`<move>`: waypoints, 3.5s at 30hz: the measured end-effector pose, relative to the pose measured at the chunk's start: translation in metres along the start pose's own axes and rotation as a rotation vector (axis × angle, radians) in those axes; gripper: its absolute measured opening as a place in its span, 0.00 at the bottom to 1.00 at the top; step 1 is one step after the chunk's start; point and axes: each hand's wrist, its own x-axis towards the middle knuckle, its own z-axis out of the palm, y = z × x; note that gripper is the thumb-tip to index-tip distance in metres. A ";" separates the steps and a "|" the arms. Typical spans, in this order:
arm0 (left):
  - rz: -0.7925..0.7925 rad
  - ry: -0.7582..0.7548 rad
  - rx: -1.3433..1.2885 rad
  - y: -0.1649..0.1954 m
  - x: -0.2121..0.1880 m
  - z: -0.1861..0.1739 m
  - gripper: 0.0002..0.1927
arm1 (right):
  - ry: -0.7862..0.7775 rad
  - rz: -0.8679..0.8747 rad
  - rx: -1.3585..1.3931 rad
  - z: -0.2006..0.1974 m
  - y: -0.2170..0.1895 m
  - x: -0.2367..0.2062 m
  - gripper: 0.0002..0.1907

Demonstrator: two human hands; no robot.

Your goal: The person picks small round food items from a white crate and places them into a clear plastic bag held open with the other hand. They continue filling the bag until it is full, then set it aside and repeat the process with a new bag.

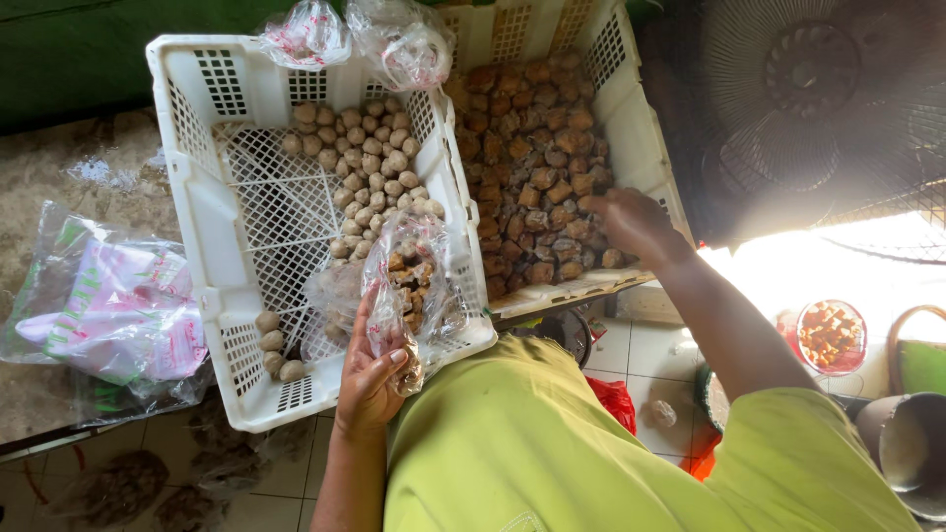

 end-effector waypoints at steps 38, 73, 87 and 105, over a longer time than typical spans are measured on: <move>-0.008 -0.025 -0.029 -0.002 0.000 0.000 0.53 | -0.059 0.268 -0.081 0.006 -0.006 0.004 0.11; 0.062 0.049 -0.029 -0.003 -0.003 -0.005 0.53 | -0.174 0.375 -0.004 -0.023 0.013 0.112 0.35; 0.064 -0.026 -0.099 -0.006 -0.005 -0.012 0.53 | -0.637 0.314 -0.169 -0.032 0.010 0.138 0.21; -0.009 0.064 -0.017 -0.002 -0.002 -0.002 0.52 | -0.319 0.360 0.450 -0.021 -0.005 0.031 0.21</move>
